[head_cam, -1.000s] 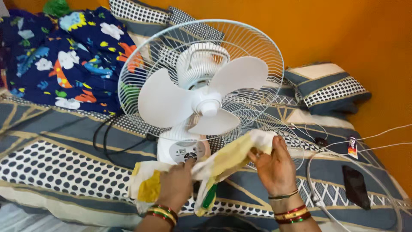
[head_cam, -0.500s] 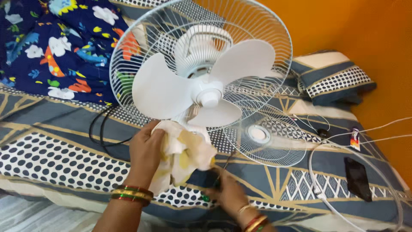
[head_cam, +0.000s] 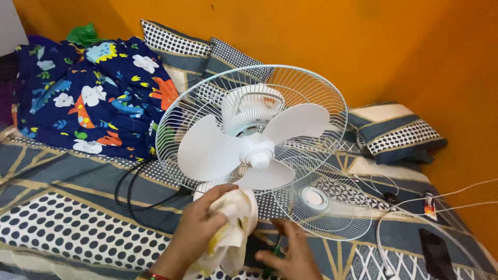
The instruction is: The person assembles a white table fan on a bed. They attach the fan blades to the motor hub, secure the blades with a cap, and wipe the fan blades with a cloth.
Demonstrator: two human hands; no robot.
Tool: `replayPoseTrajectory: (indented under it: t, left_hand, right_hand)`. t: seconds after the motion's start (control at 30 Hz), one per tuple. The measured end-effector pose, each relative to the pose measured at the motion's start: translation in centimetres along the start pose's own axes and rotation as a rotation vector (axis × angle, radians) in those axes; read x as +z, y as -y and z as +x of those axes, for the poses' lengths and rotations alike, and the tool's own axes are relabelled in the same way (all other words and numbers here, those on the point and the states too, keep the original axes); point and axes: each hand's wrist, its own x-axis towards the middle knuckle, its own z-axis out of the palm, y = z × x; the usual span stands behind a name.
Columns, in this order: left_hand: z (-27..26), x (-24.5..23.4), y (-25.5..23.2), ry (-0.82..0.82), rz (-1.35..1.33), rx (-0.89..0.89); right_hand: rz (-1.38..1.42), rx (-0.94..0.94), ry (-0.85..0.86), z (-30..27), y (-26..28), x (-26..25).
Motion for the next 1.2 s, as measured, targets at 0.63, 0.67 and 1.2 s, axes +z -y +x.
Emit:
replayPoseTrajectory:
  t: [0.63,0.67,1.2]
  left_hand:
    - [0.2,1.1,-0.5,-0.216,0.441,0.092]
    - [0.4,0.8,-0.5,-0.305,0.46,0.192]
    - [1.4,-1.4,-0.1,-0.677,0.228,0.009]
  right_hand:
    - [1.135,-0.139,-0.653,4.3,11.8,-3.3]
    - [1.002,-0.232,-0.638,4.9,12.9,-3.2]
    - [0.87,-0.033,-0.708,8.4,10.0,-4.1]
